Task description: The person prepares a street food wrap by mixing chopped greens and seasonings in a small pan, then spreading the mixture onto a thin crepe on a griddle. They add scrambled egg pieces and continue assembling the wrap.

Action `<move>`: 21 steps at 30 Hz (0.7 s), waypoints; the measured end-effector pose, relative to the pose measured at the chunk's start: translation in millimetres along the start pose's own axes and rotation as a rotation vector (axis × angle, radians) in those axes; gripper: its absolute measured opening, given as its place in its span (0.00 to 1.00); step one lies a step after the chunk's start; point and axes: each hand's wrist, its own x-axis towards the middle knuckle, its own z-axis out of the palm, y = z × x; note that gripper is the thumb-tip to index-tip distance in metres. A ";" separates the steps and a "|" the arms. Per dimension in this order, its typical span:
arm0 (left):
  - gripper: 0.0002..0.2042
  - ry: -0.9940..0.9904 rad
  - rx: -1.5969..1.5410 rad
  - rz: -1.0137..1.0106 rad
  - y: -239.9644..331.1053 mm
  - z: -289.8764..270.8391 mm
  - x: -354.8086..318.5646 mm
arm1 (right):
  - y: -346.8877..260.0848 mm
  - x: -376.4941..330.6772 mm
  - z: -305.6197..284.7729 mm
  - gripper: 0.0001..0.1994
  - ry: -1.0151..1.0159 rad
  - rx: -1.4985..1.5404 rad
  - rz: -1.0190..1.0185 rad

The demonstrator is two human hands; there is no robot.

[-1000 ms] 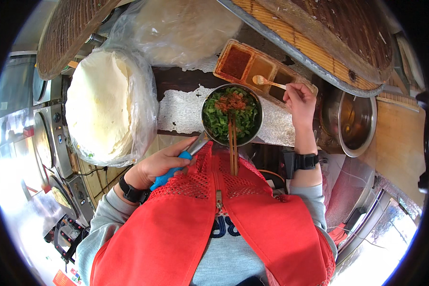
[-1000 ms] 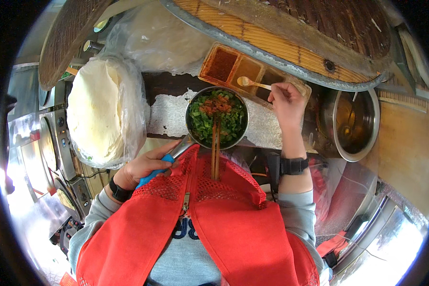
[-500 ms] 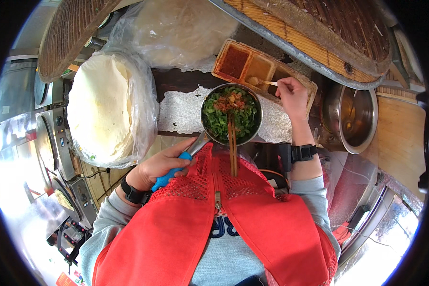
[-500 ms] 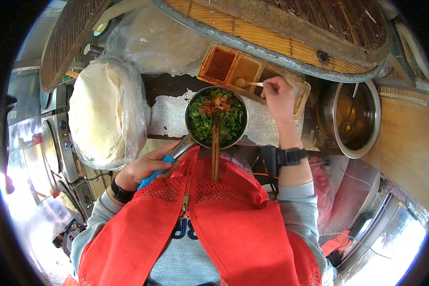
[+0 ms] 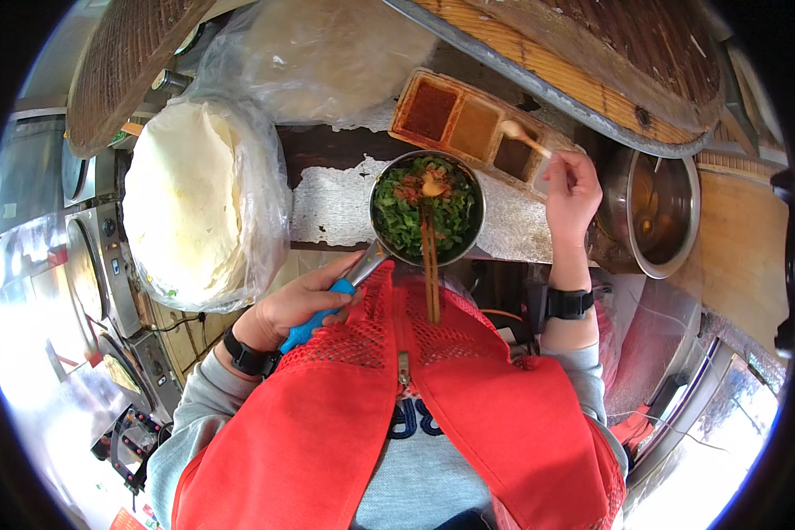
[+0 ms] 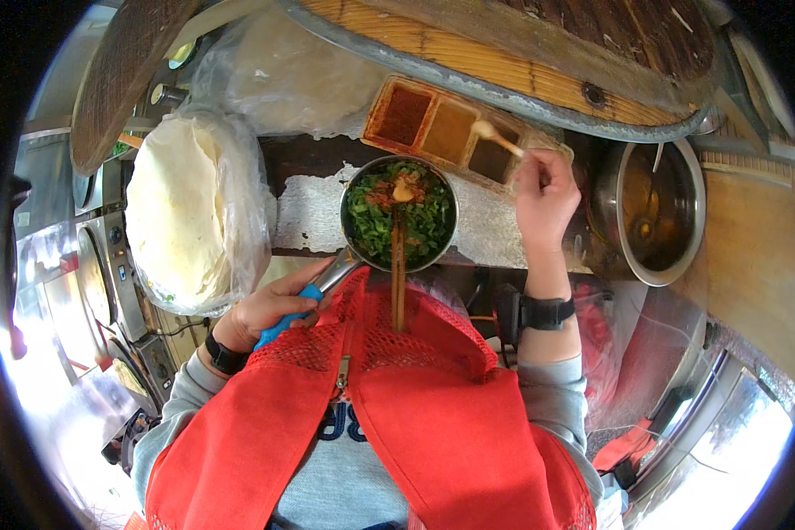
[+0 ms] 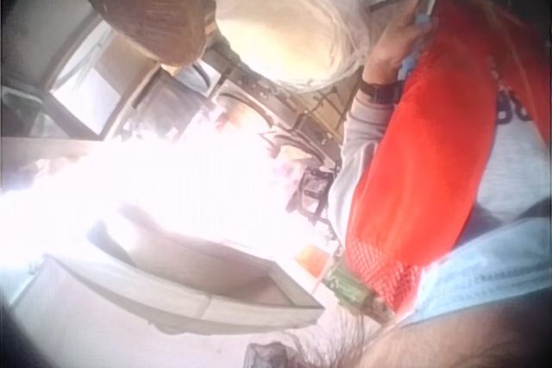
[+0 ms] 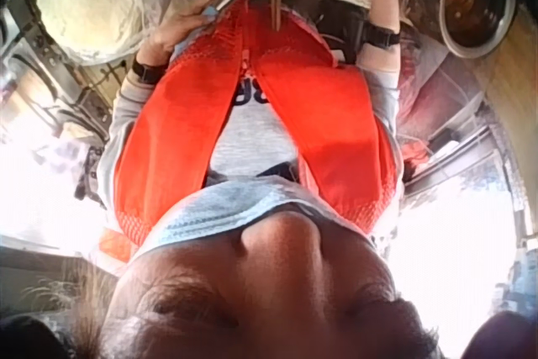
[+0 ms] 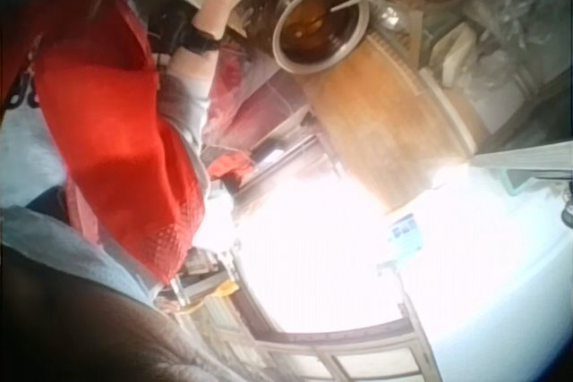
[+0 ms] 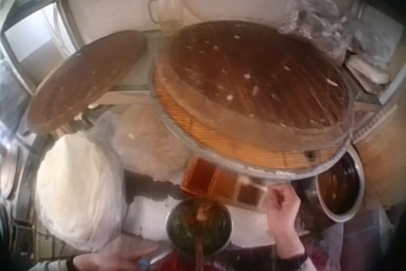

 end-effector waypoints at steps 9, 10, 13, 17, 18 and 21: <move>0.37 -0.132 0.084 -0.024 8.9 12.6 17.6 | 39.2 -9.2 -1.7 0.03 -0.095 -0.099 0.142; 0.37 -0.157 0.075 -0.022 9.6 13.9 19.6 | 40.5 -10.1 -4.9 0.03 -0.071 -0.034 0.140; 0.36 -0.146 0.071 -0.062 10.8 15.6 23.2 | 40.6 -12.7 -17.4 0.03 -0.022 0.156 0.235; 0.36 -0.130 0.087 -0.071 10.9 13.9 23.0 | 39.2 -15.3 -30.6 0.02 0.015 0.255 0.255; 0.36 -0.131 0.096 -0.069 10.7 13.3 22.7 | 39.6 -15.9 -32.3 0.02 0.018 0.225 0.242; 0.36 -0.106 0.102 -0.078 10.0 12.9 21.8 | 42.5 -17.0 -34.7 0.02 0.040 0.159 0.191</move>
